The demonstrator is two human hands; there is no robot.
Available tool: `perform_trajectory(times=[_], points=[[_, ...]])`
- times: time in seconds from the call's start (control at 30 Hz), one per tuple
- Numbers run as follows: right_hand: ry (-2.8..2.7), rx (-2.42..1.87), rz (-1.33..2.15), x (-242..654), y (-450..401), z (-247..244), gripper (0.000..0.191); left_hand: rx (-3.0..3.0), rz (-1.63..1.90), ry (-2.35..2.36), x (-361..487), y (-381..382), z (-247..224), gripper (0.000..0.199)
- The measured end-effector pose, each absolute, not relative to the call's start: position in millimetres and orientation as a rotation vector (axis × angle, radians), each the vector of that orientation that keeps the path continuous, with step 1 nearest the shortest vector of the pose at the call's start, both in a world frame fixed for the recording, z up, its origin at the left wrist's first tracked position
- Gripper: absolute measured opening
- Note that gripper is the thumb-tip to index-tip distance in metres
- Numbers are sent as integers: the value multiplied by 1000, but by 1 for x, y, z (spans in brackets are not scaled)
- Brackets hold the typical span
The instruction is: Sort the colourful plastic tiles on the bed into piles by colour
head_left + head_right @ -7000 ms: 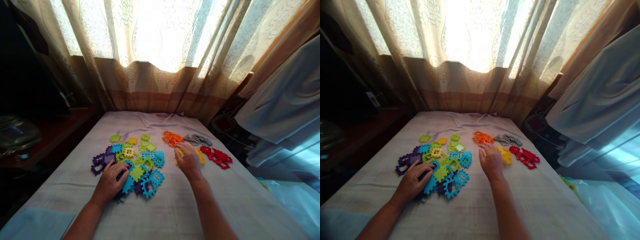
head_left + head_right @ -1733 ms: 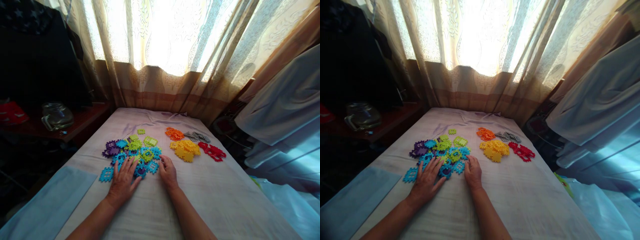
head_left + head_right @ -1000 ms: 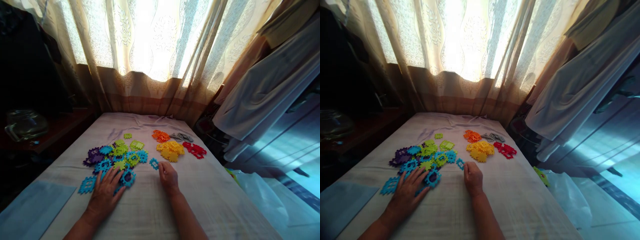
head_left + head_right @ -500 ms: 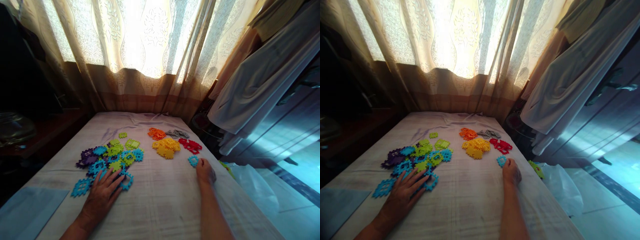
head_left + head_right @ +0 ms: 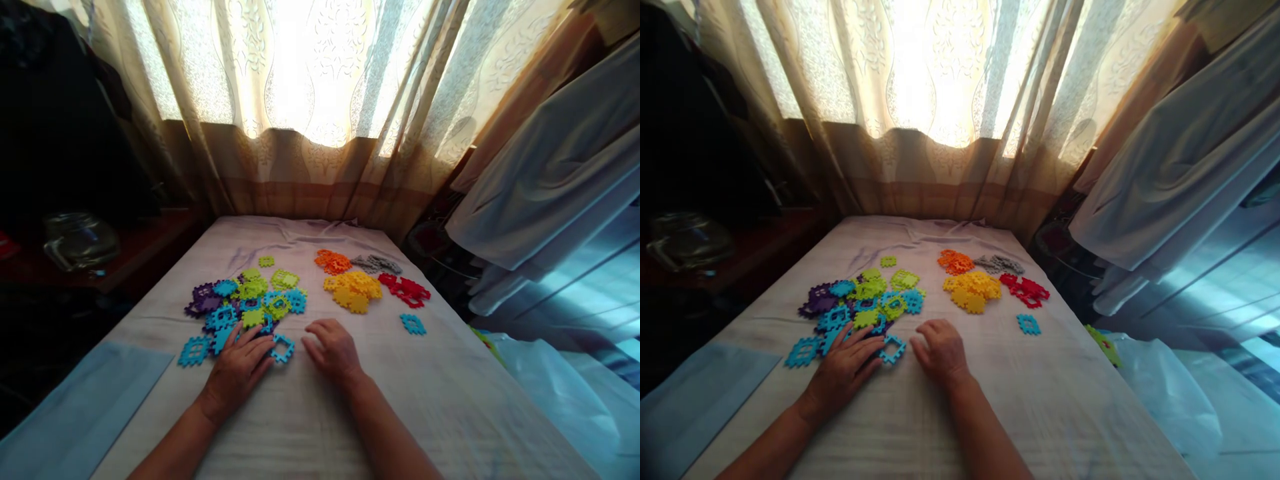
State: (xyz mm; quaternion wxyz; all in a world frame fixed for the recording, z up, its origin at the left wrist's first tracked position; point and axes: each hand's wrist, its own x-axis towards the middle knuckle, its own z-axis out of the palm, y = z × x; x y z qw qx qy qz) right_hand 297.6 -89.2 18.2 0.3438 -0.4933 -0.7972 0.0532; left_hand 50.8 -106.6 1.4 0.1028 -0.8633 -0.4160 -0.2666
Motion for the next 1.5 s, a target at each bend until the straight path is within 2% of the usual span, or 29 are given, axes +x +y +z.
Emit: perform_trajectory(times=[0.13,0.37,0.53,0.73,0.87,1.03,1.17,1.27,1.37,1.5], points=[[-2240,-1244,266,260,-106,15,29,-2550,-813,-1219,50,-108,0,27],[-2166,-1304,323,256,-108,5,31,-2550,-794,-1148,50,-106,3,26],[-2073,-1287,300,266,-100,4,33,-2533,-772,-1149,45,-103,1,38],[-1691,-1447,-102,341,-63,7,28,-2448,-853,-1328,34,-93,-7,42],[-1404,-1719,-343,416,-54,1,33,-2393,-843,-1405,27,-88,-12,40],[-1096,-2173,-390,473,-65,-11,40,-2381,-806,-1397,25,-87,-12,39],[-1035,-2334,-352,481,-72,-13,40,-2344,-784,-1456,27,-90,-11,40],[-1074,-2263,-435,471,-72,-8,37,-2368,-756,-1495,27,-93,-9,39],[-1280,-1972,-483,443,-68,-3,30,-2387,-711,-1561,24,-96,-5,37],[-1658,-1546,-298,375,-58,0,20,-2382,-718,-1617,19,-97,2,35]])
